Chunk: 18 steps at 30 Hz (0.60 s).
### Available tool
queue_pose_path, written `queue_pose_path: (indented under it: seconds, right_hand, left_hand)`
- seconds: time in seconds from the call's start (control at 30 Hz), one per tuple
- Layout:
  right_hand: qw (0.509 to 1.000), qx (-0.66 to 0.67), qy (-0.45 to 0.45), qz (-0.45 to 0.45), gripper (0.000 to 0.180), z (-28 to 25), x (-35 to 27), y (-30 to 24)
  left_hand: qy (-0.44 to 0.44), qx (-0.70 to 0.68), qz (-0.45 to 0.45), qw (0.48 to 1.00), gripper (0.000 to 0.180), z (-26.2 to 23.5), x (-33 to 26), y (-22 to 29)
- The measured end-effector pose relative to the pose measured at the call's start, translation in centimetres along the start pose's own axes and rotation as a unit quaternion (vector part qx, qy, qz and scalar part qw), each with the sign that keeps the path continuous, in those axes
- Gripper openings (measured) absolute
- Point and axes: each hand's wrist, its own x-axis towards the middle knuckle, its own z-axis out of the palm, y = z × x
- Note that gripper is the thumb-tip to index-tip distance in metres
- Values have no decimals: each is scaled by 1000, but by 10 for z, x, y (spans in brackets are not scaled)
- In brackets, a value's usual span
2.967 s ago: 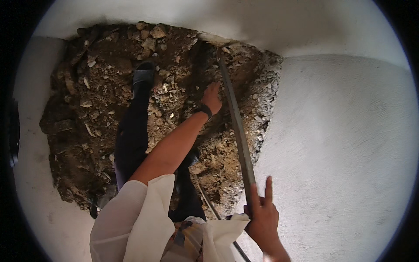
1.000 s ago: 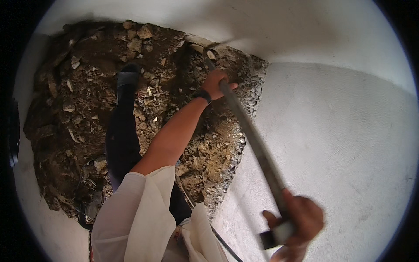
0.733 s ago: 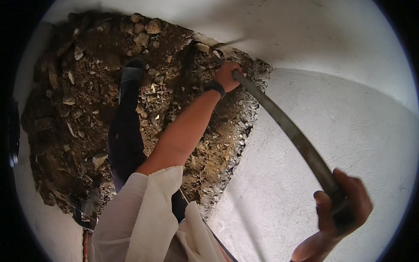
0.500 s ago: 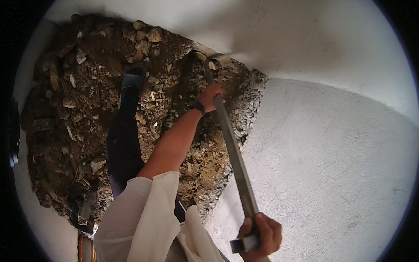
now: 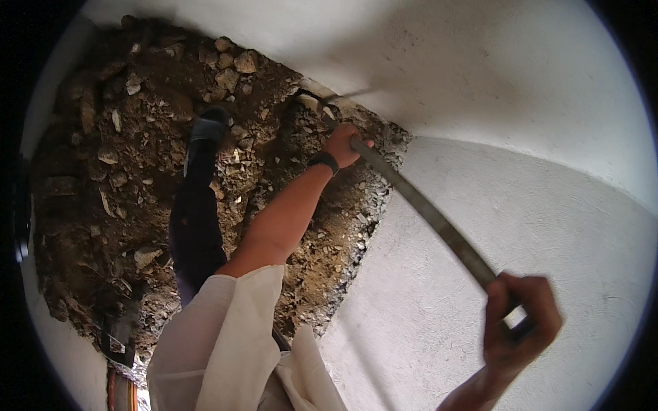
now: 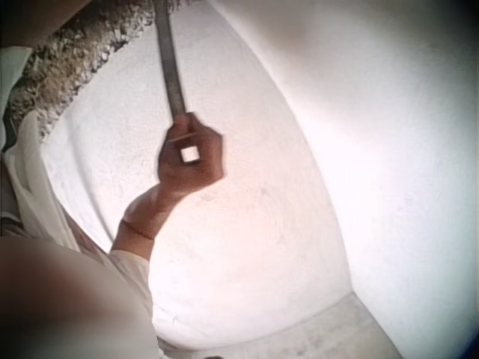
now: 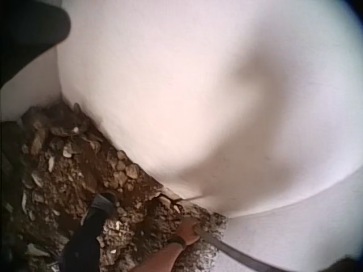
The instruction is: The person uses a long-handled pickaxe to repeatedly strike and break up a section of concrete floor. Debris accumulates as the person continues to chip away at the material.
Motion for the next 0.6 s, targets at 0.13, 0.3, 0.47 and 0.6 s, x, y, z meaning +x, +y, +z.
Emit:
queue_pose_path:
  seconds: [0.13, 0.3, 0.47, 0.6]
  right_hand:
    - [999, 32, 27, 26, 13, -7, 67, 25]
    - [995, -40, 15, 85, 18, -21, 111, 62]
    - [996, -87, 20, -6, 16, -55, 106, 113]
    - [988, 64, -17, -143, 40, -47, 141, 88]
  left_hand:
    - [-25, 44, -34, 998, 29, -12, 44, 2]
    - [2, 31, -63, 998, 30, -2, 66, 19]
    - [32, 53, -68, 996, 30, 10, 52, 59]
    - [125, 44, -51, 990, 27, 11, 37, 61]
